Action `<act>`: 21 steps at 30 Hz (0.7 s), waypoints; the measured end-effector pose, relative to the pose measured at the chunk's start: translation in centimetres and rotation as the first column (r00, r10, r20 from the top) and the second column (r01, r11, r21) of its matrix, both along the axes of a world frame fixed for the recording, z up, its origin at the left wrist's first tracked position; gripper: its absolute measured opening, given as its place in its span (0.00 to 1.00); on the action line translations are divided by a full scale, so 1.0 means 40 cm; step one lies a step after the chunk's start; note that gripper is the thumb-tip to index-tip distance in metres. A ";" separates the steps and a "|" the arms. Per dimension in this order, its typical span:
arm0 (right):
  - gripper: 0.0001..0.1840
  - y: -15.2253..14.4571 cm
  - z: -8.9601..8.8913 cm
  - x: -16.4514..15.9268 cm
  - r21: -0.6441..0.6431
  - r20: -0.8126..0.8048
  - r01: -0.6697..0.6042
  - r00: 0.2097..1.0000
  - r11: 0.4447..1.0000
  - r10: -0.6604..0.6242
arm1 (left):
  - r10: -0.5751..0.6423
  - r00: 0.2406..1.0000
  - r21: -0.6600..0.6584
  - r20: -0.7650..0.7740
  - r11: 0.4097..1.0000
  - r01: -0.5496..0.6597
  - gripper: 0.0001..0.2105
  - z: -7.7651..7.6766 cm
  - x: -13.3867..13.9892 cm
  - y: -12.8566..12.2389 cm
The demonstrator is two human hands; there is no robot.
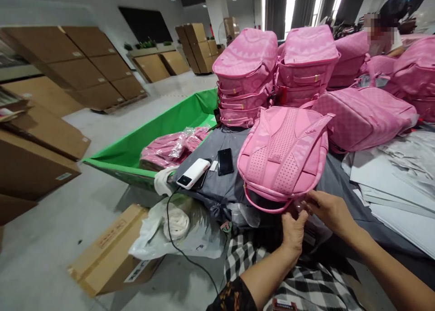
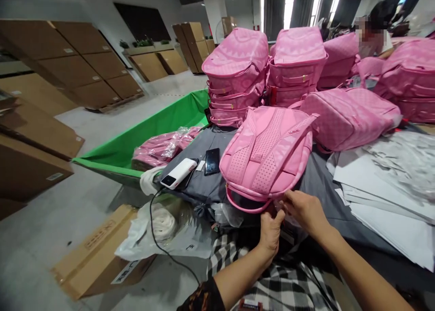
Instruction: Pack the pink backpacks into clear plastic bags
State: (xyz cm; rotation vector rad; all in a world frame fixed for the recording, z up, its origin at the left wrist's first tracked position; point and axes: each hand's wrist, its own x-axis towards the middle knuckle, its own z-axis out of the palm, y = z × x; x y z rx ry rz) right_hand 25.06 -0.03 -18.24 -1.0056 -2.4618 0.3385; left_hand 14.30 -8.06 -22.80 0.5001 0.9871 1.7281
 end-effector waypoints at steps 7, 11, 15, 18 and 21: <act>0.12 -0.003 0.005 0.015 -0.138 -0.023 0.051 0.998 0.989 -0.055 | 0.094 0.989 -0.061 0.112 0.994 -0.088 0.24 -0.028 0.005 0.004; 0.17 0.005 -0.024 0.019 -0.465 -0.174 -0.062 0.985 0.883 -0.023 | 0.107 0.976 -0.078 0.189 0.993 -0.093 0.26 -0.038 0.004 0.011; 0.18 0.011 -0.089 -0.005 -0.546 -0.310 -0.123 0.948 0.829 -0.064 | 0.119 0.975 -0.119 0.187 0.988 -0.098 0.27 -0.034 -0.005 0.012; 0.15 0.005 -0.117 -0.016 -0.510 -0.324 -0.060 0.937 0.858 -0.127 | 0.116 0.977 -0.138 0.181 0.986 -0.092 0.27 -0.029 -0.009 0.013; 0.13 -0.019 -0.118 -0.013 -0.417 -0.318 0.076 0.922 0.906 -0.223 | 0.115 0.971 -0.163 0.207 0.983 -0.082 0.26 -0.032 -0.011 0.013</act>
